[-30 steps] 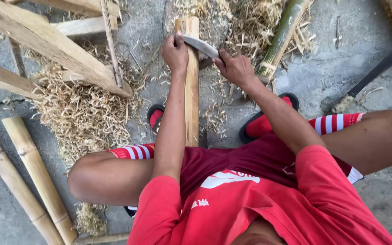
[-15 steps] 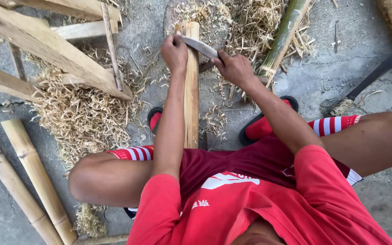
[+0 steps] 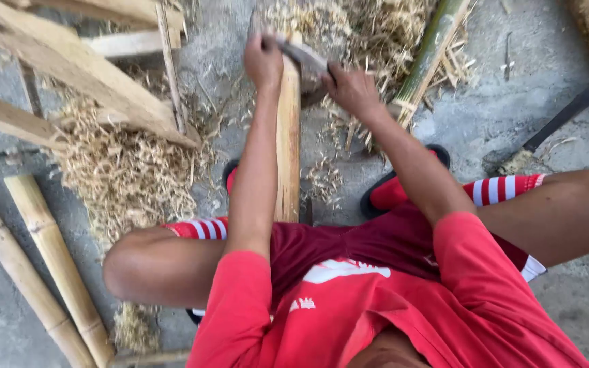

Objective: The recorder uses a knife to shave and smooth a length of bamboo while seated.

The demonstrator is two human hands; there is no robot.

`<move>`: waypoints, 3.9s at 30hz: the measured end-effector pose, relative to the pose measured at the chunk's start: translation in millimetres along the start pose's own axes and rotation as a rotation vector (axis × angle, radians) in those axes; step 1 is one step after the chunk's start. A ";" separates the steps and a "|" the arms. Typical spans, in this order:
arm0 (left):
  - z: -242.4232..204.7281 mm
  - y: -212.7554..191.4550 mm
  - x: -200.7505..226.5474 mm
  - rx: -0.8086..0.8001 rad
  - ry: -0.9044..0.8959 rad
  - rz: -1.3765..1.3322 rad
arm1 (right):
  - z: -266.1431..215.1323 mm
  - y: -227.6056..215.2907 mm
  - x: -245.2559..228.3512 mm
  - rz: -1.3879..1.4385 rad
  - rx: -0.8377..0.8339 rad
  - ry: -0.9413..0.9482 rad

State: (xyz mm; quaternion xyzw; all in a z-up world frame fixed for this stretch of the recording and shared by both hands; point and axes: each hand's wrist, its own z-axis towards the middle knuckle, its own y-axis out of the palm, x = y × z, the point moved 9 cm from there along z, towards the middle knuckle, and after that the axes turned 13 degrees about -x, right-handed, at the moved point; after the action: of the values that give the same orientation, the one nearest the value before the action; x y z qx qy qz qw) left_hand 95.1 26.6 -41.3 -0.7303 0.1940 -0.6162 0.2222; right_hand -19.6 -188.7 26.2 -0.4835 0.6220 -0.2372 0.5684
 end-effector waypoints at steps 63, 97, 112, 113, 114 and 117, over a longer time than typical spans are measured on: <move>-21.9 -5.8 9.8 -0.073 -0.093 0.010 | -19.0 8.6 -3.0 0.157 -0.011 -0.028; -33.7 -13.8 8.9 0.019 -0.123 -0.093 | -14.2 -26.1 -19.4 -0.102 -0.004 -0.026; -6.3 -5.4 19.0 -0.072 -0.135 -0.149 | 9.3 -19.8 -7.1 -0.098 -0.069 -0.031; 5.1 1.7 23.1 -0.131 -0.179 -0.331 | 20.0 -11.9 0.6 -0.088 -0.069 -0.027; 24.8 7.4 35.8 -0.185 -0.202 -0.516 | 36.3 -10.5 7.9 -0.083 -0.050 -0.026; 49.0 3.1 20.3 -0.132 -0.267 -0.322 | 47.6 -36.5 0.7 0.089 -0.097 0.076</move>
State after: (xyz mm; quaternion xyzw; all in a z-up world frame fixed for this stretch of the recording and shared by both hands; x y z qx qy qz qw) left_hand 146.8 16.9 -33.5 -0.8400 0.0834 -0.5274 0.0964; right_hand 37.2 -192.5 45.3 -0.4732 0.6747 -0.1994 0.5302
